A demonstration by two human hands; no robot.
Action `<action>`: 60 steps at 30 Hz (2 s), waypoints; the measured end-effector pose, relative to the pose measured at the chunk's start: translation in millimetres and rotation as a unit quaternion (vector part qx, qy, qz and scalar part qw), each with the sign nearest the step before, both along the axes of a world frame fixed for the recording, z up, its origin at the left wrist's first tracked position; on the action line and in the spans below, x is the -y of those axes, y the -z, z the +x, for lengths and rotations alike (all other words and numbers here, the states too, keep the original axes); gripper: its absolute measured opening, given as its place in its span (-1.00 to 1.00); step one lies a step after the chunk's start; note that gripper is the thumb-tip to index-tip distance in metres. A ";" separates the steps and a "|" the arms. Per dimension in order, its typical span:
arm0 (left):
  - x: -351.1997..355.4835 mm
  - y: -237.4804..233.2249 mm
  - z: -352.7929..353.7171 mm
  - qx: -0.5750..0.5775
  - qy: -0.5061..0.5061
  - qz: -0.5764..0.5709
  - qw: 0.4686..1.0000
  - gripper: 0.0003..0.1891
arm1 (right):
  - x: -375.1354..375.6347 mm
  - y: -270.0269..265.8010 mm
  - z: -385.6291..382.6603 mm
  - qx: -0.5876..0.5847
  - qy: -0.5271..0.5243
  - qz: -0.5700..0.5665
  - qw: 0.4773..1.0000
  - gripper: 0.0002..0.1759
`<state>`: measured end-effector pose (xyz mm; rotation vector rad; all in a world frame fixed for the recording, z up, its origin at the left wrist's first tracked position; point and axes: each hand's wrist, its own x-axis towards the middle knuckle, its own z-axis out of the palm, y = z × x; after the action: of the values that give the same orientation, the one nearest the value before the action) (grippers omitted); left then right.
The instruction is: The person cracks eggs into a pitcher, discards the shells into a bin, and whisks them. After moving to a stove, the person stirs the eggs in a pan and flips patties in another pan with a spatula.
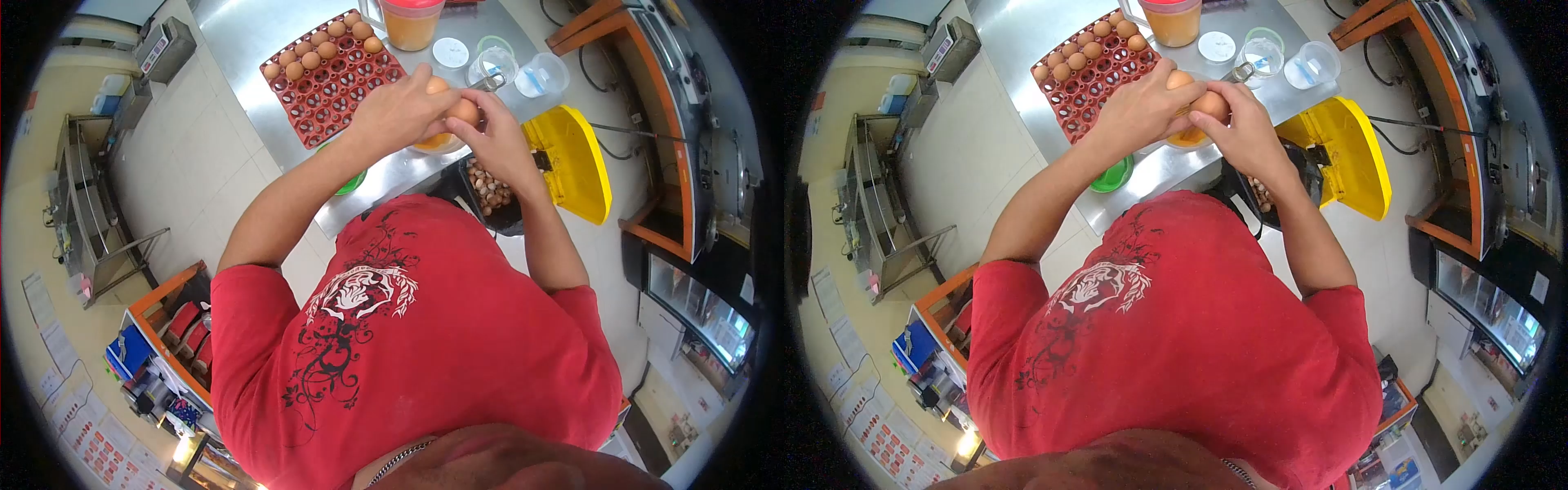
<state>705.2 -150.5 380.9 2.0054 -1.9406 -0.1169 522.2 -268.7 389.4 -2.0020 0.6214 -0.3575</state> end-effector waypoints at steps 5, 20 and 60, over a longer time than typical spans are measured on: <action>-4.2 -11.2 -4.7 -0.076 -0.017 0.007 0.997 -0.52 | 11.9 0.5 -31.7 -0.017 0.027 -0.011 0.999 -0.54; 22.1 6.5 -19.9 -0.456 0.038 0.008 0.889 -0.35 | 4.7 4.1 -29.2 0.110 0.000 -0.132 0.985 -0.42; -7.5 7.6 13.4 -0.329 -0.132 -0.114 0.928 -0.54 | 20.5 -15.4 -76.1 -0.256 -0.068 -0.329 0.906 -0.32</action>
<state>718.6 -143.0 373.3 1.7466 -1.1969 -0.4172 446.1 -289.2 404.8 -2.8159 0.7386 0.0771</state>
